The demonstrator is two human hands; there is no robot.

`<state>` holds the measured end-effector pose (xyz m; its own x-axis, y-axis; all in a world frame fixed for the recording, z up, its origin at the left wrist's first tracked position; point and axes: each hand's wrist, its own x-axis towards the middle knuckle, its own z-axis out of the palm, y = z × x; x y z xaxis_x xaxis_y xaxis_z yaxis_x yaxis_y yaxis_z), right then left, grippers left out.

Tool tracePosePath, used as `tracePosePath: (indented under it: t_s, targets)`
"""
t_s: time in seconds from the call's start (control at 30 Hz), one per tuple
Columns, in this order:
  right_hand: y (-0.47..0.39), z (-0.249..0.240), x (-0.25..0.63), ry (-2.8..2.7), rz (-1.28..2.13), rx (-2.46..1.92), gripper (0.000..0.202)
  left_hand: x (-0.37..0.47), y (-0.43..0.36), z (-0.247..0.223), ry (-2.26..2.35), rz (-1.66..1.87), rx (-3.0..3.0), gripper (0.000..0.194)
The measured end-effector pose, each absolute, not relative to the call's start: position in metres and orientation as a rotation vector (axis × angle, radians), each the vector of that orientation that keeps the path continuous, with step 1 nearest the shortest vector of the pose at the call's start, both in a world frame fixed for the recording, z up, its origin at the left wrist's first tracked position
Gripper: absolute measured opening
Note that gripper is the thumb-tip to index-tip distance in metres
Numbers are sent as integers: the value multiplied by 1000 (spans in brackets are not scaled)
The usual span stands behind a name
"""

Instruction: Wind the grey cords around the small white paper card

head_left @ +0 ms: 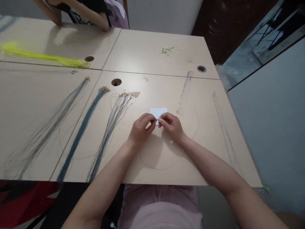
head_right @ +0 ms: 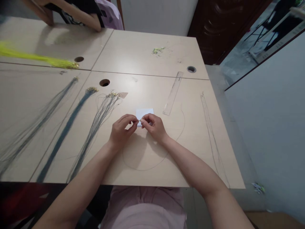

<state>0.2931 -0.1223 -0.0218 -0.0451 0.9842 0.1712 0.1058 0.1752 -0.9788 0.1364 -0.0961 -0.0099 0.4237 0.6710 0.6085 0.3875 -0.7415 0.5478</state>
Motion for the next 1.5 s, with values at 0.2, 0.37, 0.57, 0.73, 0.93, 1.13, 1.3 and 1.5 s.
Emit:
tracePosePath:
  t_s: [0.2,0.37,0.57,0.73,0.93,1.13,1.3,1.5]
  targets:
    - [-122,-22,293,-1400,1018,-1163,17,137,-96,-10,926,1246,2342,6]
    - [-122,-23,294,-1386,1004,-1160,16,138,-96,-9,924,1294,2327,5]
    - [-122,-22,293,-1377,1034,-1136,16,138,-96,-9,908,1300,2332,6]
    - [-122,-23,294,-1377,1044,-1125,16,138,-95,-10,898,1292,2340,6]
    - [-122,-23,294,-1374,1049,-1133,16,137,-95,-11,898,1292,2344,6]
    - [-122,-22,293,-1371,1060,-1106,16,138,-96,-11,889,1289,2337,9]
    - [-122,-21,293,-1376,1070,-1108,15,139,-97,-11,902,1301,2326,9]
    - [-121,-24,292,-1352,1055,-1094,15,139,-97,-9,917,1316,2312,8]
